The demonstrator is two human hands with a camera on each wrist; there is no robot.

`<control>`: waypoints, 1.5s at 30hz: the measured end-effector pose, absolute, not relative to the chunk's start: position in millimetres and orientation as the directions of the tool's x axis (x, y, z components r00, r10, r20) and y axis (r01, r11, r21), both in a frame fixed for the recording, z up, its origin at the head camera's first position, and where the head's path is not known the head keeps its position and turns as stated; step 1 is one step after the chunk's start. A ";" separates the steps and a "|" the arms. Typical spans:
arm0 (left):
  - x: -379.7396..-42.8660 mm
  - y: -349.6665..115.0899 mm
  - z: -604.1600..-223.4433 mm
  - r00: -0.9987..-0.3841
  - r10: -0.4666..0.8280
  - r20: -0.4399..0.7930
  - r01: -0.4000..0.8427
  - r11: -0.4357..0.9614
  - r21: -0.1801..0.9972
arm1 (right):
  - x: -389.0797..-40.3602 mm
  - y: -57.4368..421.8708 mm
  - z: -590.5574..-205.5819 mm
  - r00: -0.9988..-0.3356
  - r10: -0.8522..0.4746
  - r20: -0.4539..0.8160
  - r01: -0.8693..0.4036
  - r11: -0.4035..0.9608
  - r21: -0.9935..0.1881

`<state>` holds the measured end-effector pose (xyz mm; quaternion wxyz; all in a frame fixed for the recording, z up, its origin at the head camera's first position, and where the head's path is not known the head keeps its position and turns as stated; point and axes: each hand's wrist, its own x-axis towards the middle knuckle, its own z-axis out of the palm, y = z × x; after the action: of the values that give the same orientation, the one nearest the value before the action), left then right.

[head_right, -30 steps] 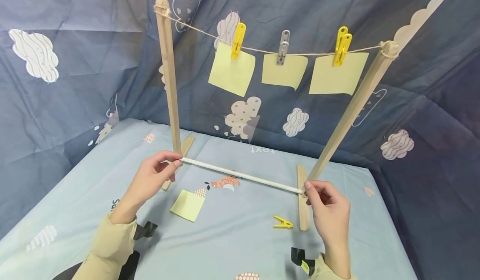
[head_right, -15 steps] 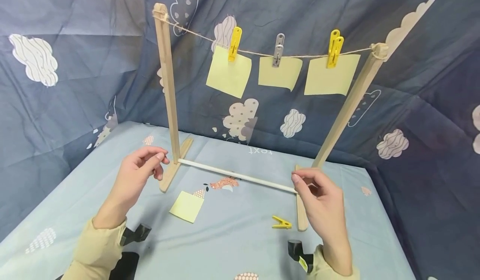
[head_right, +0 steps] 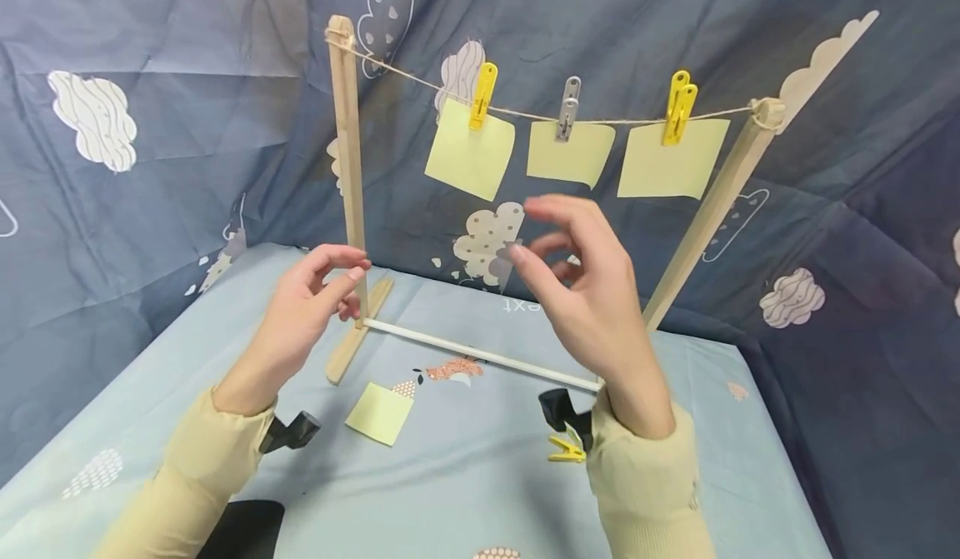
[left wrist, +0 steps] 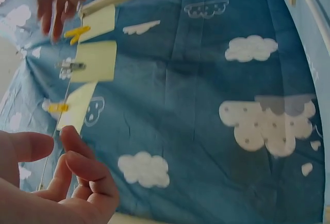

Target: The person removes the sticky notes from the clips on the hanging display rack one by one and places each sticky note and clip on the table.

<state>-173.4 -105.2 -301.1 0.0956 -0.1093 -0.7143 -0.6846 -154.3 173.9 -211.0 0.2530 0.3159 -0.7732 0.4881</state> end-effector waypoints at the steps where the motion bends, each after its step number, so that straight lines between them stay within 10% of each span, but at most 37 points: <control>1: -175.7 -102.1 -297.2 -0.959 0.040 0.280 0.281 0.028 0.959 | -157.6 169.1 -205.7 -0.682 -0.239 0.691 -0.726 0.336 -0.600; 24: -238.1 -40.4 -245.9 -0.970 0.236 0.058 -0.045 -0.409 0.912 | -218.0 110.1 -146.0 -0.851 -0.101 0.516 -0.512 0.380 -0.770; 45: -245.6 -20.5 -234.7 -0.976 0.090 0.200 0.133 -0.482 0.866 | -227.7 100.2 -129.5 -0.884 -0.127 0.450 -0.467 0.188 -0.864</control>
<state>-245.6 -20.5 -234.7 0.0125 -0.1097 -0.5087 -0.8538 -227.7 100.2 -129.5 0.1404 0.1958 -0.7579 0.6062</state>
